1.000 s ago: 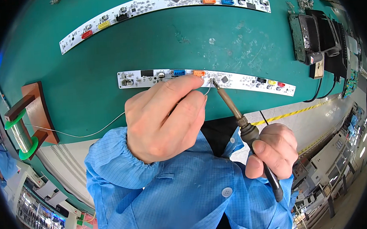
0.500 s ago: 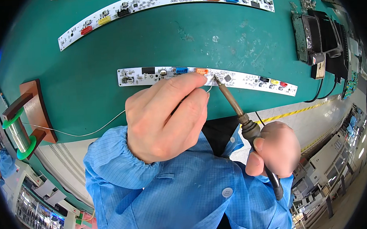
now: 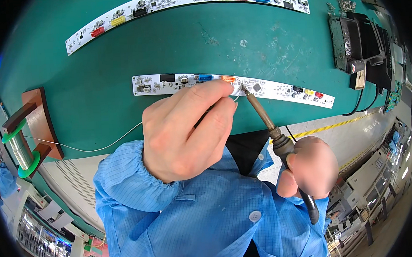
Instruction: Soldering components onto flexible LED circuit board strips at a manual assembly station.
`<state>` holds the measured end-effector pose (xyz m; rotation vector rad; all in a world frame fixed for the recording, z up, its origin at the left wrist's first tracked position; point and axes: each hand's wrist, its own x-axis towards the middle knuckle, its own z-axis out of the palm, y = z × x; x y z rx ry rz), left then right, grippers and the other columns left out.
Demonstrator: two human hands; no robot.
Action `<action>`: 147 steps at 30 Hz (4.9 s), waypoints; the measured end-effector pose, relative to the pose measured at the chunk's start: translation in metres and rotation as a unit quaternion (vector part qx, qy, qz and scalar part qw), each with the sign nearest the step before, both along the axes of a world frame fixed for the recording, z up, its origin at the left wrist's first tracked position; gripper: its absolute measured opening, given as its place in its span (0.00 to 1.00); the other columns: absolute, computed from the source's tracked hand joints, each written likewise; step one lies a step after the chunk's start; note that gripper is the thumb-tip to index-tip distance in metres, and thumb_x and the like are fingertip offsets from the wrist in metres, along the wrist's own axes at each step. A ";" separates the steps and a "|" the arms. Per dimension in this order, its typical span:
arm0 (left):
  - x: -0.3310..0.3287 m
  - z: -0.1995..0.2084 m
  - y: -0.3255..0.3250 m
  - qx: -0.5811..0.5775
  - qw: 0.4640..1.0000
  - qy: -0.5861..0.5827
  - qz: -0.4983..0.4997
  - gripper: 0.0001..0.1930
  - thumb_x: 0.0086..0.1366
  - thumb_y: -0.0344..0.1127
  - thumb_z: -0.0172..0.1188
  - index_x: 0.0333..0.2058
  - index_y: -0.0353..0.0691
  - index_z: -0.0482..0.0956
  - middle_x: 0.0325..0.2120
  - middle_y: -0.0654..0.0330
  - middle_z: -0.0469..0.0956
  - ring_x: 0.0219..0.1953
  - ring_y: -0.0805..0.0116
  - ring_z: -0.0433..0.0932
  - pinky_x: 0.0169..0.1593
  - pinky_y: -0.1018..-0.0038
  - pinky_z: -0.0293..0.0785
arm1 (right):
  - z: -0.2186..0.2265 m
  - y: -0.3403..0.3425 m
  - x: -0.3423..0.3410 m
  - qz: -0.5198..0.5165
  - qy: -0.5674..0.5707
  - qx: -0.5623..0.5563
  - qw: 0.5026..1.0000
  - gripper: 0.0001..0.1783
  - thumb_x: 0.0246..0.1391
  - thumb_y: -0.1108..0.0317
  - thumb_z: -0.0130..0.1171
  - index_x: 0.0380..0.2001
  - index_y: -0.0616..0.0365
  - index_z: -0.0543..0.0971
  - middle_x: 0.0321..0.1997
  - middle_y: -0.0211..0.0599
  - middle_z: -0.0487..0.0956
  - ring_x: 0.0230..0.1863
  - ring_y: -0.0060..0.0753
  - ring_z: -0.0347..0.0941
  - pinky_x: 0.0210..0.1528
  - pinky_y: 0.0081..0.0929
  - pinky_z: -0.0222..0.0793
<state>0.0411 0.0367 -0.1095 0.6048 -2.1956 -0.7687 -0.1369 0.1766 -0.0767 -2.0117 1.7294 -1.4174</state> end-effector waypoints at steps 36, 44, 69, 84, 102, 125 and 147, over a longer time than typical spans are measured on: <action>0.000 -0.003 0.003 0.001 1.000 0.012 0.010 0.10 0.43 0.17 0.67 0.27 0.31 0.81 0.33 0.49 0.81 0.28 0.60 0.83 0.28 0.73 0.80 | 0.005 0.011 -0.013 -0.011 0.024 -0.012 1.000 0.18 0.60 0.53 0.62 0.37 0.59 0.76 0.17 0.33 0.70 0.18 0.29 0.62 0.19 0.30 0.60; 0.001 0.005 0.002 -0.011 1.000 -0.014 0.005 0.09 0.42 0.21 0.66 0.25 0.33 0.79 0.34 0.51 0.81 0.29 0.60 0.83 0.30 0.72 0.81 | -0.033 0.034 -0.077 -0.389 0.042 -0.057 0.919 0.24 0.65 0.63 0.50 0.58 0.69 0.71 0.50 0.55 0.79 0.51 0.42 0.76 0.57 0.38 0.68; 0.042 0.035 -0.039 -0.070 0.975 -0.210 -0.017 0.15 0.44 0.21 0.69 0.34 0.35 0.79 0.39 0.54 0.79 0.36 0.55 0.78 0.38 0.66 0.76 | -0.047 0.022 -0.078 -0.128 0.076 0.010 0.989 0.45 0.38 0.90 0.71 0.61 0.53 0.68 0.53 0.59 0.77 0.49 0.47 0.79 0.49 0.38 0.78; 0.060 0.044 -0.038 -0.073 0.990 -0.116 0.018 0.17 0.42 0.13 0.65 0.34 0.32 0.77 0.32 0.49 0.81 0.31 0.56 0.82 0.34 0.71 0.78 | -0.047 0.018 -0.057 -0.177 0.078 -0.074 0.978 0.50 0.39 0.89 0.70 0.66 0.49 0.61 0.57 0.61 0.71 0.47 0.46 0.75 0.46 0.41 0.75; 0.060 0.057 -0.046 0.047 0.985 -0.155 -0.052 0.11 0.47 0.19 0.65 0.32 0.32 0.78 0.34 0.51 0.80 0.32 0.60 0.81 0.35 0.71 0.79 | -0.037 0.022 -0.056 -0.149 0.095 -0.093 0.980 0.50 0.41 0.87 0.70 0.66 0.50 0.60 0.53 0.59 0.73 0.45 0.45 0.75 0.48 0.43 0.74; 0.009 0.033 -0.065 0.216 0.943 -0.124 -0.220 0.09 0.59 0.17 0.56 0.37 0.30 0.84 0.32 0.50 0.83 0.31 0.63 0.82 0.33 0.72 0.78 | -0.048 0.027 -0.055 -0.125 0.116 -0.021 0.985 0.51 0.37 0.90 0.71 0.64 0.48 0.62 0.52 0.56 0.72 0.45 0.46 0.77 0.45 0.39 0.77; 0.021 0.035 -0.052 0.125 0.963 -0.148 -0.190 0.17 0.49 0.22 0.69 0.41 0.33 0.82 0.39 0.50 0.79 0.37 0.56 0.80 0.39 0.67 0.78 | -0.050 0.024 -0.054 -0.125 0.069 -0.023 0.989 0.51 0.39 0.90 0.70 0.66 0.49 0.61 0.52 0.57 0.73 0.44 0.45 0.76 0.49 0.43 0.76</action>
